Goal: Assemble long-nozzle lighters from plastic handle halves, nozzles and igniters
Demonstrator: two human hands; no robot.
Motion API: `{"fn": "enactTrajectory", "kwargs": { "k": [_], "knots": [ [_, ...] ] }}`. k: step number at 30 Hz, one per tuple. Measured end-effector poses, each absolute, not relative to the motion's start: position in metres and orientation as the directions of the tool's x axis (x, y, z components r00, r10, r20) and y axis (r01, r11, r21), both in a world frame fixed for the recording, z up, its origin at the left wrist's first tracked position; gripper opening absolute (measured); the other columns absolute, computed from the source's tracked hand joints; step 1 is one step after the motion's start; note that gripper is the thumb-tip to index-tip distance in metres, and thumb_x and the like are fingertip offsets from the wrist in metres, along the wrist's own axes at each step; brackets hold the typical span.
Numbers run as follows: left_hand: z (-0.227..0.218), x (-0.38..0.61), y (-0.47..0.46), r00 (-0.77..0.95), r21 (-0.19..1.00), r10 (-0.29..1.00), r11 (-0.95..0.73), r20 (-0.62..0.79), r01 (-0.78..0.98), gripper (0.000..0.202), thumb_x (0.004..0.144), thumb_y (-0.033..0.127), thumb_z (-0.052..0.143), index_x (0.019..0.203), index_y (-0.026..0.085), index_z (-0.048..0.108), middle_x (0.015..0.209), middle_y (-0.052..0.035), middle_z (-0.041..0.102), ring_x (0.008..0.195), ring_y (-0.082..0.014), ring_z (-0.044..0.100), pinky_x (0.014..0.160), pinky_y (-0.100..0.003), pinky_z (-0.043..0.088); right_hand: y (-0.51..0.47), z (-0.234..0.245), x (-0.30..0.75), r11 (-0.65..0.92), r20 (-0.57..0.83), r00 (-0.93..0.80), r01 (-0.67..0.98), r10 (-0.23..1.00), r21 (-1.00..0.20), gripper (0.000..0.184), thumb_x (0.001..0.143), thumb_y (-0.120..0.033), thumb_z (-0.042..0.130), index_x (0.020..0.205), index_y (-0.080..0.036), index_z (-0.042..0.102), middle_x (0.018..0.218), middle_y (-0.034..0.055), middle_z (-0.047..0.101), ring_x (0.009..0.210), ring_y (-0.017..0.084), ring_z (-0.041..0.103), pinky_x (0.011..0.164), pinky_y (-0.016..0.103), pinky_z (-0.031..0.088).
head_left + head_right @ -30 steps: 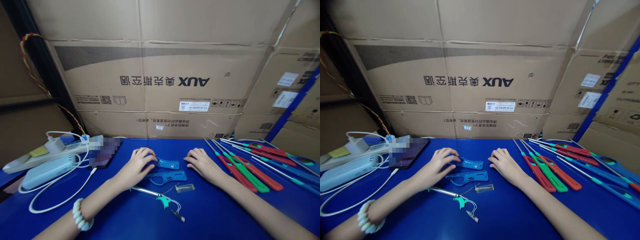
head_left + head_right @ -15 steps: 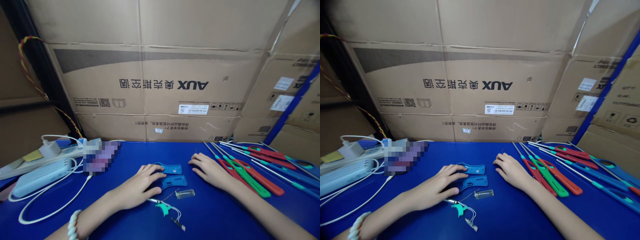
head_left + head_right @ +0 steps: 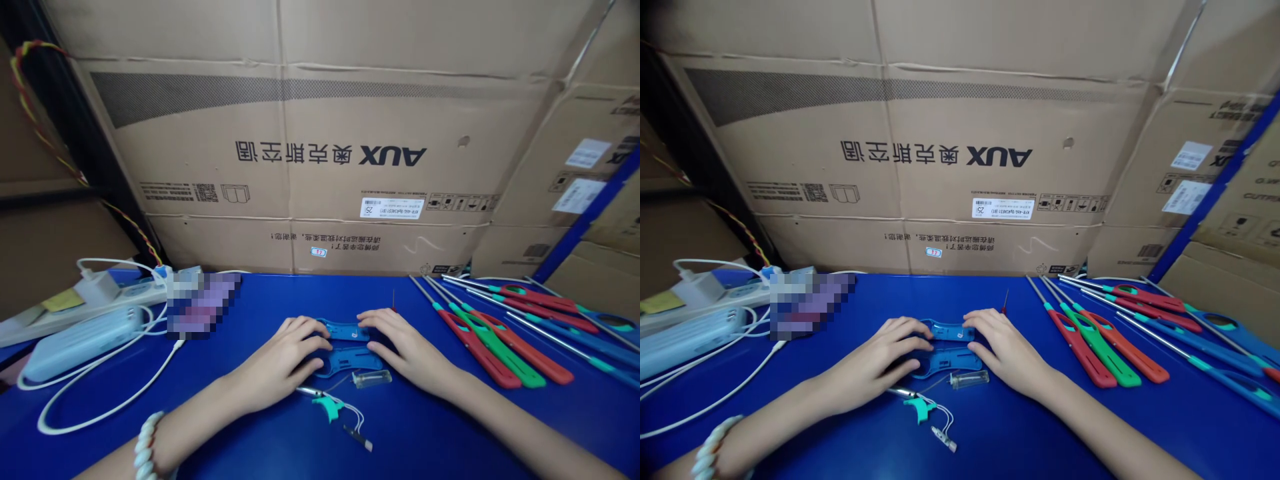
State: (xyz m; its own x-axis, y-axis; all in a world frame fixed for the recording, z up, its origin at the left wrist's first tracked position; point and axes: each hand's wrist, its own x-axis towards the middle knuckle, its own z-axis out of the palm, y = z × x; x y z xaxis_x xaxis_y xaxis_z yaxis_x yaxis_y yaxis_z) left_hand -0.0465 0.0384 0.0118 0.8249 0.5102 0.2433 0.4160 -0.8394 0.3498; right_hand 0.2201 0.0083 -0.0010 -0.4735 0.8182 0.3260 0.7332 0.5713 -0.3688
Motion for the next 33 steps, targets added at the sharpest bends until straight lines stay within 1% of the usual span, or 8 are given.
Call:
{"fn": "enactTrajectory", "kwargs": {
  "k": [3, 6, 10, 13, 18, 22, 25, 33],
  "knots": [
    [0.014, -0.044, 0.034, 0.832, 0.375, 0.488, -0.846, 0.264, 0.378, 0.013, 0.095, 0.018, 0.049, 0.097, 0.021, 0.061, 0.106, -0.0037, 0.056, 0.101, -0.0196, 0.049, 0.091, -0.035, 0.035, 0.003, 0.001, 0.219, 0.569, 0.329, -0.471, 0.744, 0.819, -0.351, 0.009, 0.093, -0.02, 0.049, 0.097, -0.021, 0.057, 0.107, 0.0067, 0.06, 0.104, 0.021, 0.053, 0.101, 0.044, 0.034],
    [0.016, -0.042, 0.028, 0.844, 0.376, 0.47, -0.854, 0.258, 0.36, 0.014, 0.095, 0.018, 0.049, 0.093, 0.02, 0.062, 0.098, -0.0034, 0.057, 0.093, -0.0191, 0.05, 0.086, -0.034, 0.034, -0.004, 0.006, 0.218, 0.574, 0.315, -0.487, 0.752, 0.815, -0.323, 0.011, 0.093, -0.02, 0.048, 0.085, -0.021, 0.056, 0.096, 0.0049, 0.059, 0.093, 0.02, 0.055, 0.099, 0.045, 0.035],
    [0.015, -0.038, 0.022, 0.857, 0.387, 0.464, -0.849, 0.224, 0.359, 0.015, 0.094, 0.018, 0.051, 0.097, 0.022, 0.064, 0.098, -0.003, 0.058, 0.094, -0.0194, 0.049, 0.089, -0.036, 0.033, -0.005, 0.009, 0.218, 0.562, 0.269, -0.496, 0.761, 0.826, -0.323, 0.007, 0.091, -0.021, 0.051, 0.094, -0.022, 0.058, 0.105, 0.0061, 0.058, 0.1, 0.022, 0.053, 0.098, 0.045, 0.035],
    [0.014, -0.037, 0.022, 0.863, 0.384, 0.461, -0.849, 0.207, 0.362, 0.017, 0.095, 0.017, 0.05, 0.099, 0.023, 0.065, 0.099, -0.0029, 0.058, 0.094, -0.0193, 0.049, 0.091, -0.037, 0.032, -0.002, 0.006, 0.222, 0.547, 0.255, -0.485, 0.764, 0.837, -0.341, 0.015, 0.091, -0.022, 0.05, 0.104, -0.024, 0.058, 0.116, 0.0074, 0.057, 0.109, 0.024, 0.051, 0.1, 0.047, 0.033],
    [0.014, -0.039, 0.02, 0.877, 0.354, 0.427, -0.873, 0.222, 0.336, 0.016, 0.095, 0.017, 0.049, 0.094, 0.022, 0.064, 0.096, -0.0029, 0.058, 0.093, -0.0195, 0.048, 0.088, -0.035, 0.033, 0.0, 0.008, 0.223, 0.531, 0.267, -0.46, 0.762, 0.847, -0.371, 0.007, 0.092, -0.02, 0.05, 0.09, -0.022, 0.057, 0.104, 0.0054, 0.058, 0.1, 0.021, 0.052, 0.1, 0.047, 0.031],
    [0.015, -0.037, 0.023, 0.856, 0.311, 0.43, -0.887, 0.287, 0.341, 0.016, 0.095, 0.015, 0.047, 0.091, 0.019, 0.062, 0.096, -0.0033, 0.057, 0.093, -0.0194, 0.047, 0.084, -0.035, 0.033, -0.003, 0.018, 0.221, 0.544, 0.192, -0.513, 0.739, 0.837, -0.396, 0.003, 0.088, -0.02, 0.058, 0.085, -0.022, 0.057, 0.096, 0.0021, 0.056, 0.094, 0.02, 0.051, 0.1, 0.047, 0.03],
    [0.016, -0.025, 0.035, 0.814, 0.253, 0.472, -0.879, 0.337, 0.405, 0.016, 0.095, 0.015, 0.046, 0.095, 0.019, 0.062, 0.096, -0.0039, 0.056, 0.091, -0.0202, 0.047, 0.08, -0.035, 0.032, -0.006, 0.022, 0.221, 0.552, 0.116, -0.56, 0.723, 0.821, -0.416, 0.007, 0.082, -0.021, 0.065, 0.082, -0.022, 0.058, 0.095, 0.0014, 0.055, 0.095, 0.02, 0.052, 0.102, 0.05, 0.027],
    [0.014, 0.026, 0.076, 0.817, 0.137, 0.524, -0.852, 0.242, 0.506, 0.013, 0.09, 0.013, 0.057, 0.083, 0.017, 0.067, 0.09, -0.0027, 0.059, 0.089, -0.0201, 0.048, 0.076, -0.034, 0.032, -0.01, 0.02, 0.22, 0.532, 0.029, -0.573, 0.738, 0.819, -0.414, 0.009, 0.08, -0.022, 0.069, 0.082, -0.021, 0.06, 0.097, 0.0028, 0.055, 0.097, 0.022, 0.05, 0.103, 0.055, 0.026]
  ]
}}
